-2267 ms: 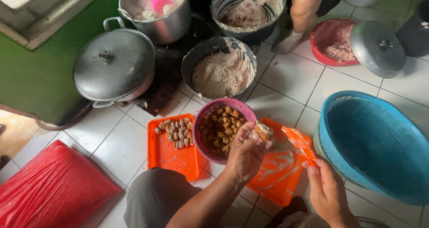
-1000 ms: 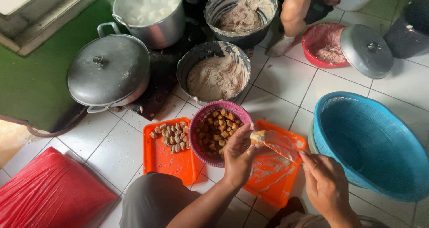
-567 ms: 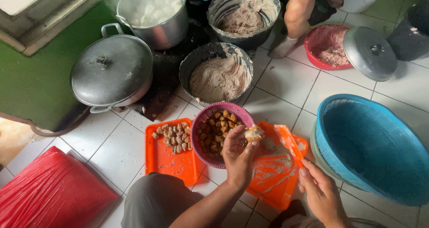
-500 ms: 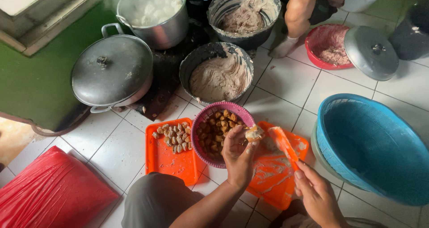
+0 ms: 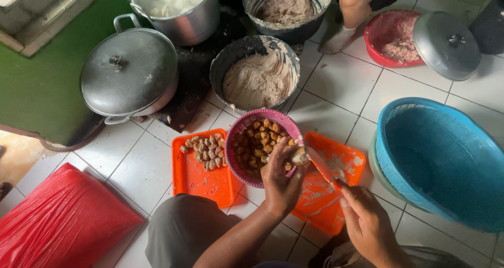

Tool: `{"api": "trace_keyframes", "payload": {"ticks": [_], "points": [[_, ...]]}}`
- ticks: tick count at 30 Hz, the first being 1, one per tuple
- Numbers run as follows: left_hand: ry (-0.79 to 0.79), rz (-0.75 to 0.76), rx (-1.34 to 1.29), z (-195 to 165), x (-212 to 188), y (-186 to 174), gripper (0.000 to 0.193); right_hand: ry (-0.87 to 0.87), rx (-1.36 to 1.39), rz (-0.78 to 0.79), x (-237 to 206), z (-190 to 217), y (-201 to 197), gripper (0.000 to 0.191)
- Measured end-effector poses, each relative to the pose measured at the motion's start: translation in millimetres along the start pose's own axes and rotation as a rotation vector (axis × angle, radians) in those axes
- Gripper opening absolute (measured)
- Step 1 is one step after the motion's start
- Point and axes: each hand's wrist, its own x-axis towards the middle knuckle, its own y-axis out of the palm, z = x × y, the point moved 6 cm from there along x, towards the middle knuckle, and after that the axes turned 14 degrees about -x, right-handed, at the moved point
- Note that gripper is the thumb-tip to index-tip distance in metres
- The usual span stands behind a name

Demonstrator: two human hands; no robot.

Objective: The person scoops a paste-like filling from a tray and applies it to small, pre-formed dough pieces, then places the filled items onto an orange tray. The process is repeated continuously.

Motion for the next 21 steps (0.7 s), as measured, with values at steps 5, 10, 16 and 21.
{"api": "trace_keyframes", "payload": {"ticks": [5, 10, 16, 21], "points": [[-0.086, -0.018, -0.017, -8, 12, -9, 0.071, 0.02, -0.147, 0.012, 2, -18, -14, 0.035], [-0.237, 0.072, 0.094, -10, 16, -12, 0.07, -0.097, -0.261, -0.064, 7, -16, -28, 0.037], [-0.122, 0.23, 0.372, -22, 15, -5, 0.075, -0.268, -0.491, -0.127, 11, 2, -39, 0.042], [-0.16, 0.229, 0.293, -21, 11, 1, 0.069, -0.247, -0.513, -0.138, 14, 4, -45, 0.04]]}}
